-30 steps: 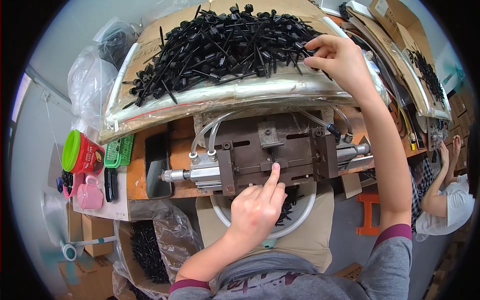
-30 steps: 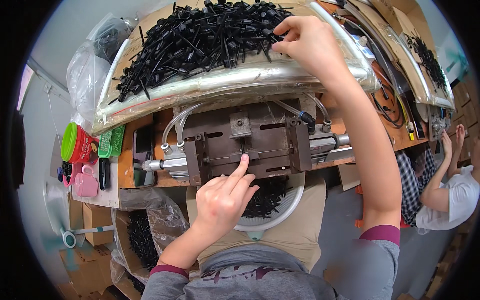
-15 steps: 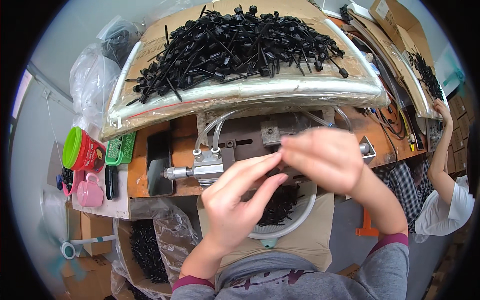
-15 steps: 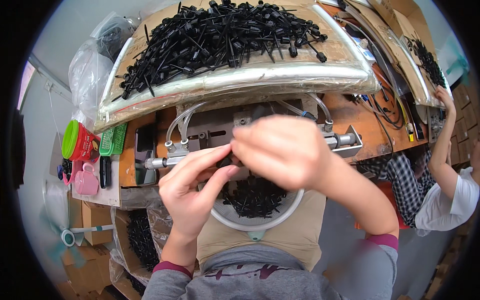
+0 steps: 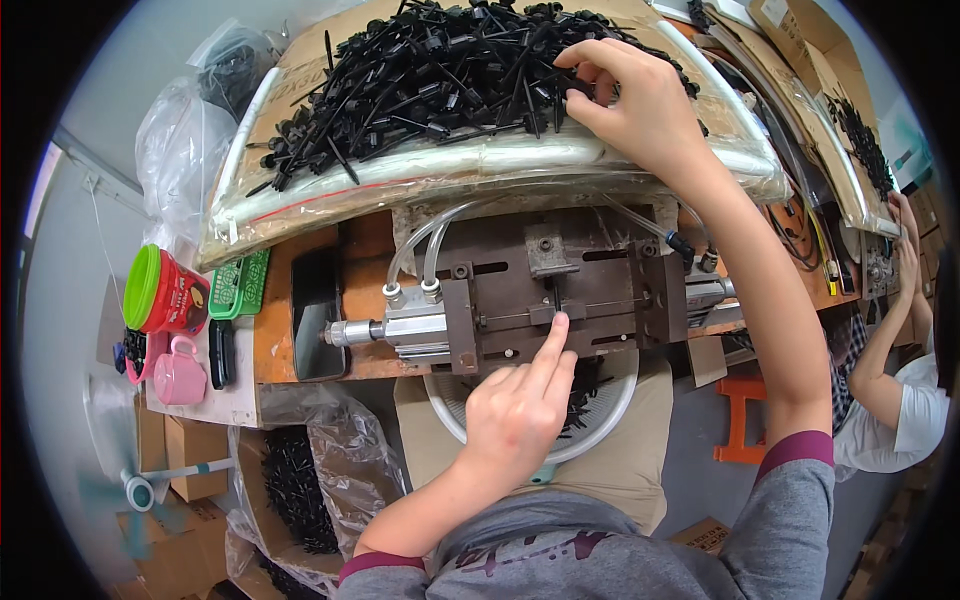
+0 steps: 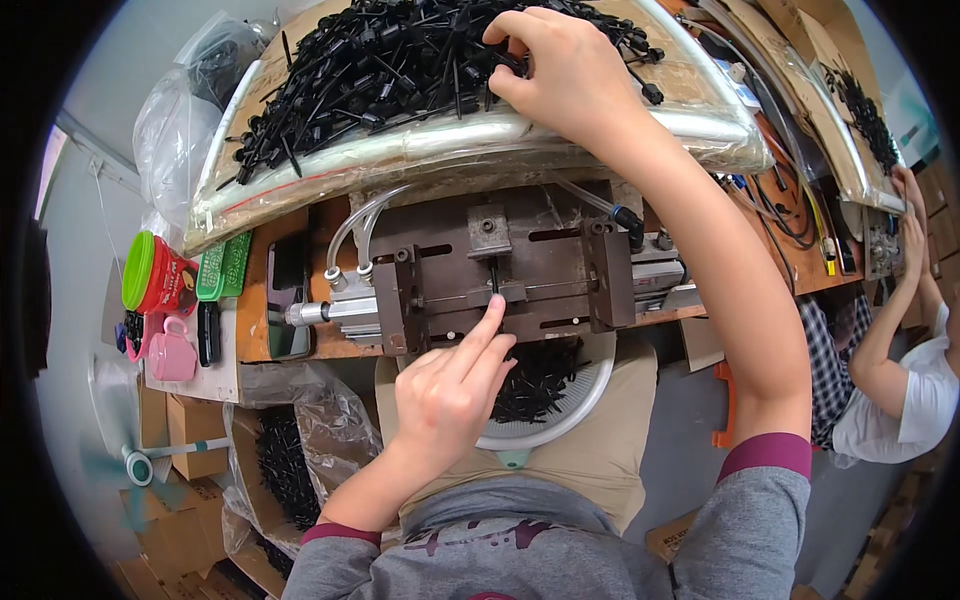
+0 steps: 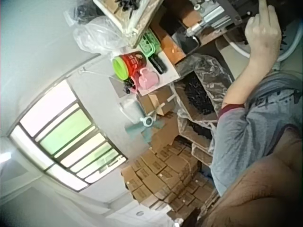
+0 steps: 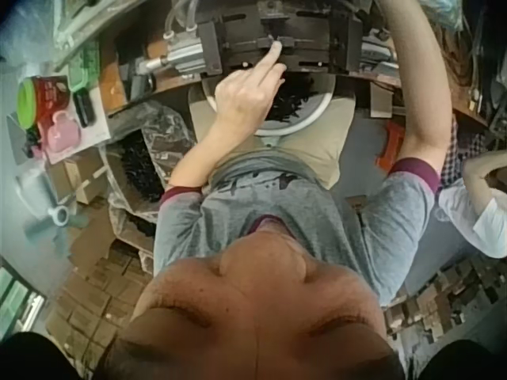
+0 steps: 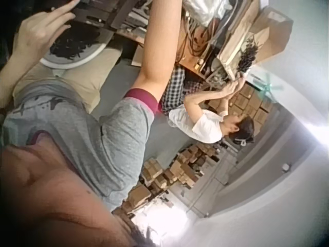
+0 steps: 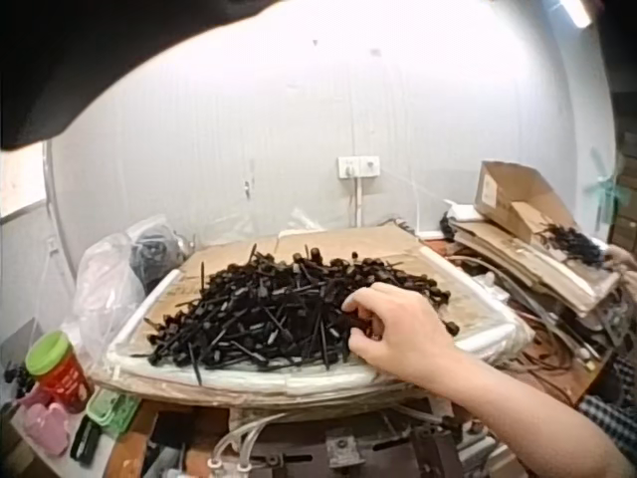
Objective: The person is using a machine fixture to assemble or process small black components.
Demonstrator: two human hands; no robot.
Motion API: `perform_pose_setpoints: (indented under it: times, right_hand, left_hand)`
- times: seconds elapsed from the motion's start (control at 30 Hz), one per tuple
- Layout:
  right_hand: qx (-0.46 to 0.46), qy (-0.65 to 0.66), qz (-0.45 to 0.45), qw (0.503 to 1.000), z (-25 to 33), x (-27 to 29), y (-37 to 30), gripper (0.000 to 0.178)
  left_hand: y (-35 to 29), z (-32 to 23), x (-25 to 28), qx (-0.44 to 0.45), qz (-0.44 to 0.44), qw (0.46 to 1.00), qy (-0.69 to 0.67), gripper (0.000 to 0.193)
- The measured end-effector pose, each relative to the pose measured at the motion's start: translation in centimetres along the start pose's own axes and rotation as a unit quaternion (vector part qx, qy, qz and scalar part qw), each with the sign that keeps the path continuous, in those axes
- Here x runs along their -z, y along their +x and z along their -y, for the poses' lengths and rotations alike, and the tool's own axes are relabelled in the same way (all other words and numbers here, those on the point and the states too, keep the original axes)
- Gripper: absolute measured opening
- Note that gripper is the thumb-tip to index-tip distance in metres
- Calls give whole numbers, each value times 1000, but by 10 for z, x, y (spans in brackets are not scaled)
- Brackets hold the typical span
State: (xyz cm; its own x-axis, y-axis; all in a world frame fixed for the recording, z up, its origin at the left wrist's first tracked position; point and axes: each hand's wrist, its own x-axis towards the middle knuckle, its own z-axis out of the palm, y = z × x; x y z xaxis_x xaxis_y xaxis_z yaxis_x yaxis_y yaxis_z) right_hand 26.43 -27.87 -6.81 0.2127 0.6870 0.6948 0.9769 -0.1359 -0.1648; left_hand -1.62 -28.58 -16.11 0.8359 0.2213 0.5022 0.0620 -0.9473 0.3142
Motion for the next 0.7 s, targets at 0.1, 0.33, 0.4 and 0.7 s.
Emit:
perform_pose_setpoints:
  times: [0.1,0.33,0.4,0.7]
  right_hand:
    - [-27,96,4,995,15,23,-11,30]
    - [-226,480,74,844,56,67,-63,31]
    - [-246,436,89,861,75,72,-90,25]
    - [-17,152,144,978,126,45,-182,25]
  left_hand:
    - [3,2,3,-5,13,1000,23,28]
    - [16,1,21,2,78,997,-11,30]
    - [31,17,34,6,37,991,-128,31]
    - [179,108,53,21,-161,981,108,15]
